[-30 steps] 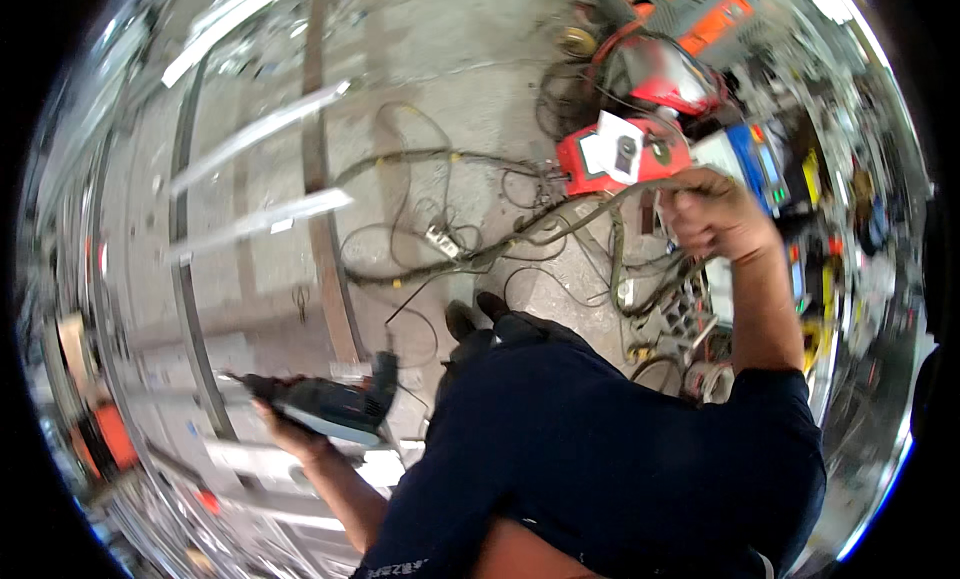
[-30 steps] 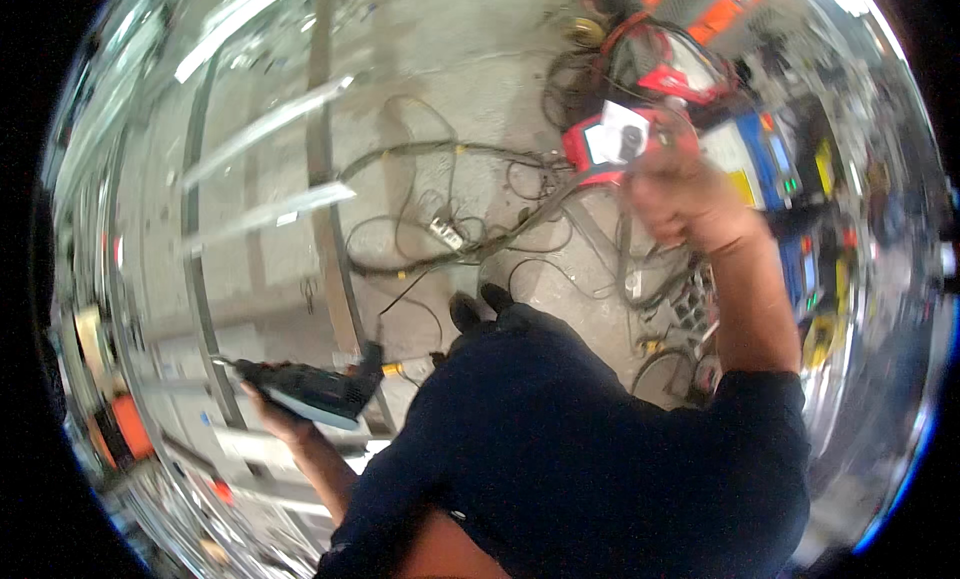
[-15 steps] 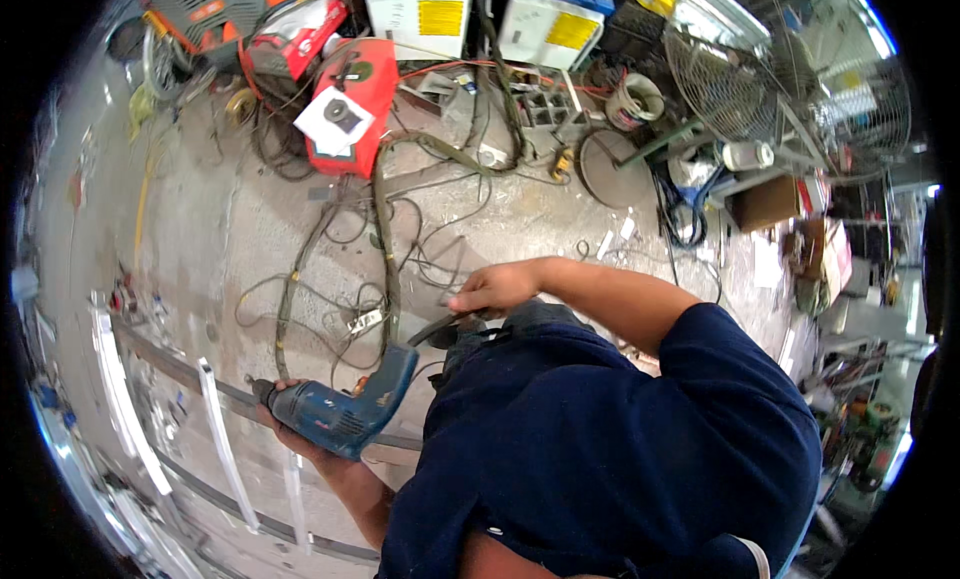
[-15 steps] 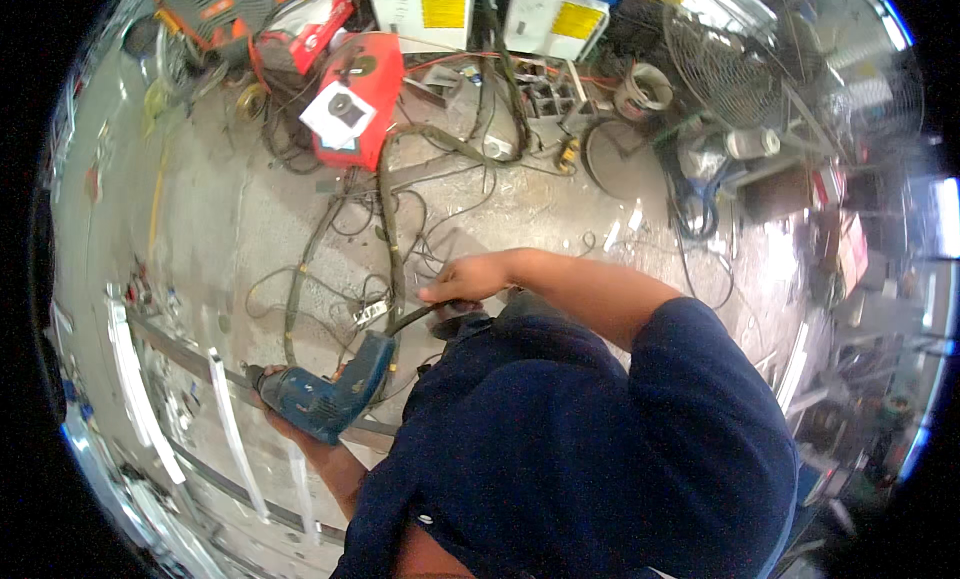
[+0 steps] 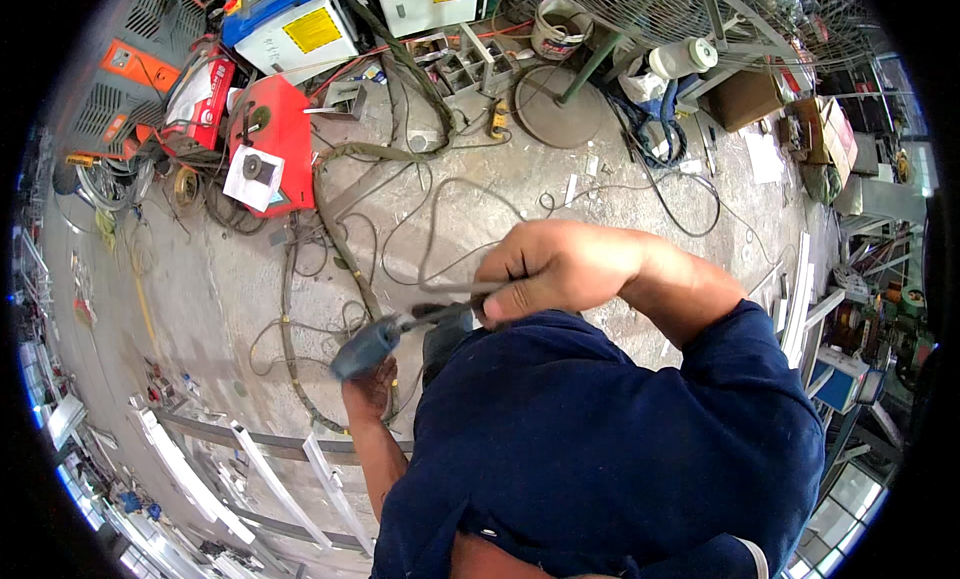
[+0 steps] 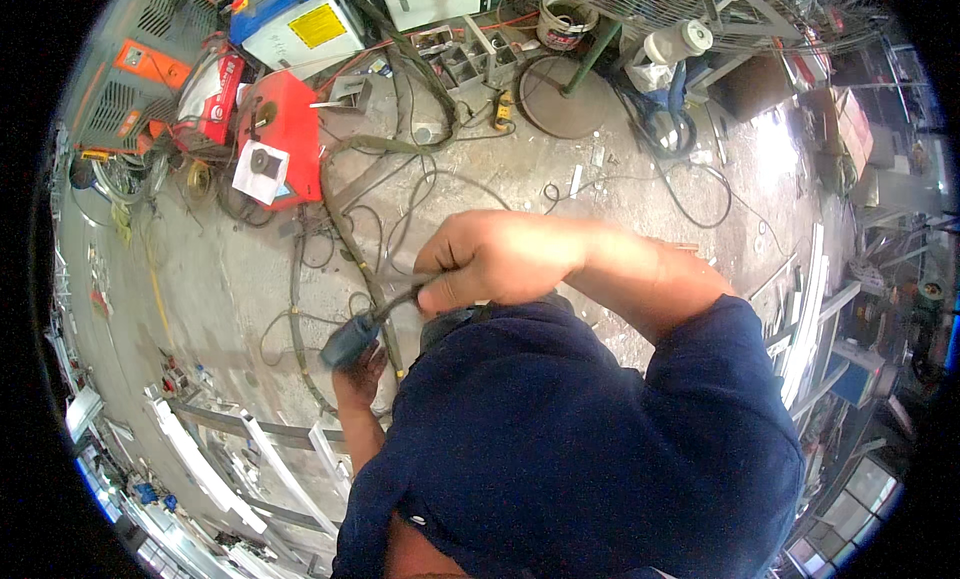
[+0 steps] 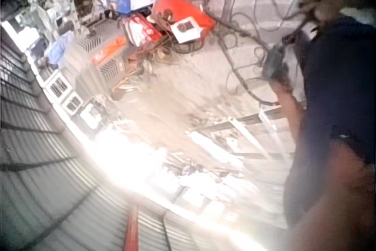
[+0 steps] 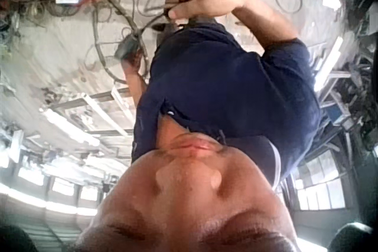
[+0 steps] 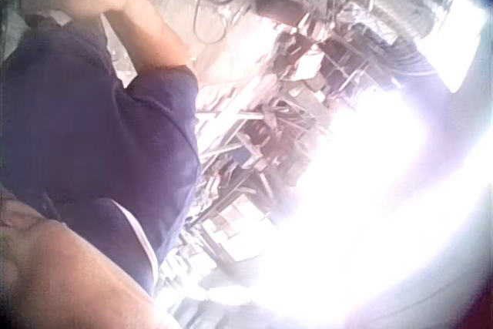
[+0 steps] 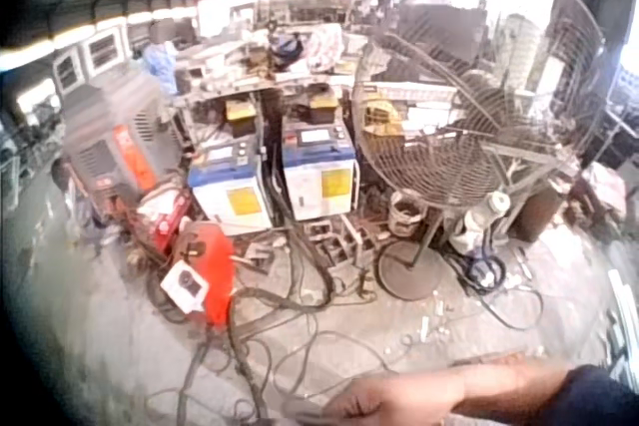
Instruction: The person marks a metal sheet with a scribe, uses a handheld grinder to cut or deburr the sheet, then positions the sheet on a metal frame and fastens it with a rivet gun. The person handles the metal sheet, grinder, and rivet gun throughout the sequence.
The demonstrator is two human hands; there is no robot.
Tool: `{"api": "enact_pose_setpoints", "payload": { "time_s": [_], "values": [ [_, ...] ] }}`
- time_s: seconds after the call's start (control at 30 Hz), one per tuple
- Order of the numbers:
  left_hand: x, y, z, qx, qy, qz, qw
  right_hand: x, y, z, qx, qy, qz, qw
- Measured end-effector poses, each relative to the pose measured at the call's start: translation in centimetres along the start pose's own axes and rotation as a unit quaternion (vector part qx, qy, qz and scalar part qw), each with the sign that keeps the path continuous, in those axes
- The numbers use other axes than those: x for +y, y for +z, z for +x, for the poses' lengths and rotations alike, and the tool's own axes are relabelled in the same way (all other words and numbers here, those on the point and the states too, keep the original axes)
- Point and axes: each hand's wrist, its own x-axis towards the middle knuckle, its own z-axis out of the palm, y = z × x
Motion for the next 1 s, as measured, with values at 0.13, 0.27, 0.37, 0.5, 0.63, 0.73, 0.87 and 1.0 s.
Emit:
{"api": "enact_pose_setpoints", "payload": {
  "time_s": [0.13, 0.27, 0.37, 0.5, 0.63, 0.73, 0.87, 1.0],
  "values": [
    [0.7, 0.1, 1.4, 0.116, 0.013, 0.272, 0.955, 3.8, -2.2, 0.2, 0.138, 0.113, -0.132, 0.975],
    [1.8, -3.8, 2.6, 0.160, -0.001, 0.339, 0.927, 12.4, -7.7, 1.2, 0.273, 0.295, -0.152, 0.903],
    [2.2, -5.8, 4.1, 0.190, -0.051, 0.370, 0.908, 23.2, -14.8, -4.0, 0.305, 0.287, -0.246, 0.874],
    [1.1, -9.2, 4.0, 0.253, -0.106, 0.336, 0.901, 32.5, -23.1, -9.2, 0.508, 0.211, 0.224, 0.805],
    [-0.2, -5.5, 1.3, 0.270, -0.096, 0.342, 0.895, 38.7, -31.5, -10.6, 0.646, 0.252, 0.325, 0.642],
    [-3.0, -3.4, 3.2, 0.243, -0.072, 0.339, 0.906, 48.0, -37.7, -15.4, 0.677, 0.103, 0.433, 0.585],
    [-8.9, -4.1, 1.8, 0.213, -0.078, 0.218, 0.949, 51.4, -42.2, -15.3, 0.705, 0.106, 0.431, 0.553],
    [-14.4, 10.6, -0.8, 0.111, -0.162, 0.400, 0.895, 57.6, -45.5, -17.7, 0.714, 0.036, 0.589, 0.378]
  ]
}}
